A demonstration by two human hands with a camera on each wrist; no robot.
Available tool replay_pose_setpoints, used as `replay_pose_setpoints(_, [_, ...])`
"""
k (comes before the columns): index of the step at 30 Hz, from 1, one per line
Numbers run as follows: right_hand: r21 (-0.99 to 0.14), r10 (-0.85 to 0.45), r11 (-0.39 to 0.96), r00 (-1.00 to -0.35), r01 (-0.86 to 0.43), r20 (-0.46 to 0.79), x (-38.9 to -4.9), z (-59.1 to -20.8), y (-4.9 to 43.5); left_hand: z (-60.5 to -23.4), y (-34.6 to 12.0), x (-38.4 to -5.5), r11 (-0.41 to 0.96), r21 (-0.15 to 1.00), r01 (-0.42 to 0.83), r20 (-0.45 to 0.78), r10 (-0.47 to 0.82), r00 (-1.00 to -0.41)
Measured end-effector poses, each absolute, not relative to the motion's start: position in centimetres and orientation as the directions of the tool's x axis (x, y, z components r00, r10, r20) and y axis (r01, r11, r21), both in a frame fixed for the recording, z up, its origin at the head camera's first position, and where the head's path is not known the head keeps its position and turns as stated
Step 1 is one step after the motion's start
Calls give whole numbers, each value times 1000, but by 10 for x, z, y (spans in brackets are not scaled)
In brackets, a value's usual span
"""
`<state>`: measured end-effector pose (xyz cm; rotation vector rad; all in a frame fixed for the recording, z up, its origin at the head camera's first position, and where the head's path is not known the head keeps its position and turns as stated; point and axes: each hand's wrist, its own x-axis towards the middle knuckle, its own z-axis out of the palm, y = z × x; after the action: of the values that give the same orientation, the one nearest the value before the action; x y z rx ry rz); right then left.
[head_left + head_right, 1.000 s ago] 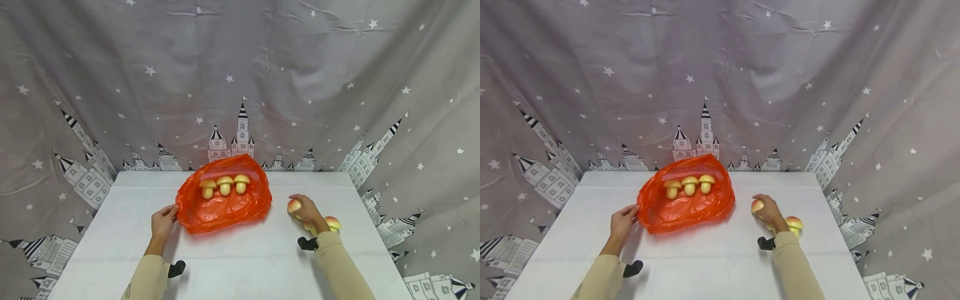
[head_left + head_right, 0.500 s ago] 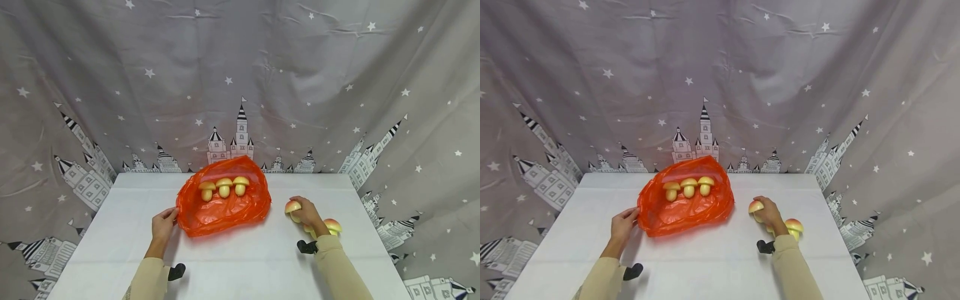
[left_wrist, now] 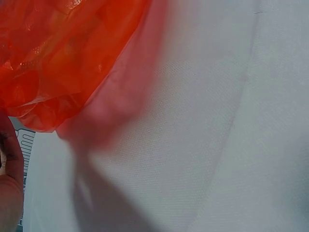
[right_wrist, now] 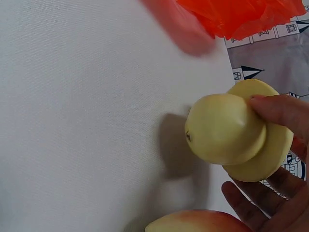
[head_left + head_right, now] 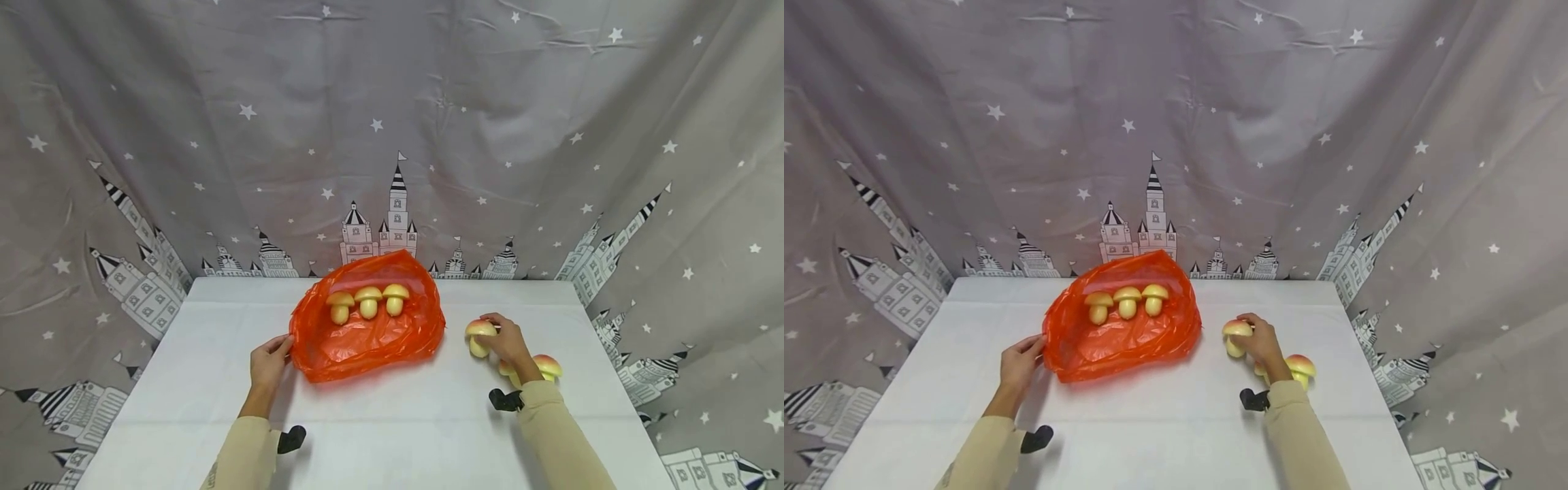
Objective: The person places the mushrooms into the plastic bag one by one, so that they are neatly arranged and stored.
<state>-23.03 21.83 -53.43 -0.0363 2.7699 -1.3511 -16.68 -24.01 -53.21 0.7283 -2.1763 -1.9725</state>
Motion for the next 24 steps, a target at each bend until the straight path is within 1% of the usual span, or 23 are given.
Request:
replay_pose_setpoints(5, [-803,-26,597,-999,-1,-18,-229,-531,219,-533,-240,-168,42,961,-272,-231,-418,-878])
replay_pose_setpoints(13, [-824,-5,566,-999,28,-38,-227,-527,214,-534,-240,-169,37,966,-257,-218,-419,-881])
replay_pose_setpoints(18, [-848,-22,530,-1000,3,-17,-227,-522,208,-536,-241,-169,25,968,-250,-216,-424,-879])
replay_pose_setpoints(24, [-868,-43,496,-999,-21,-1,-228,-515,202,-533,-241,-169,47,959,-281,-236,-423,-875])
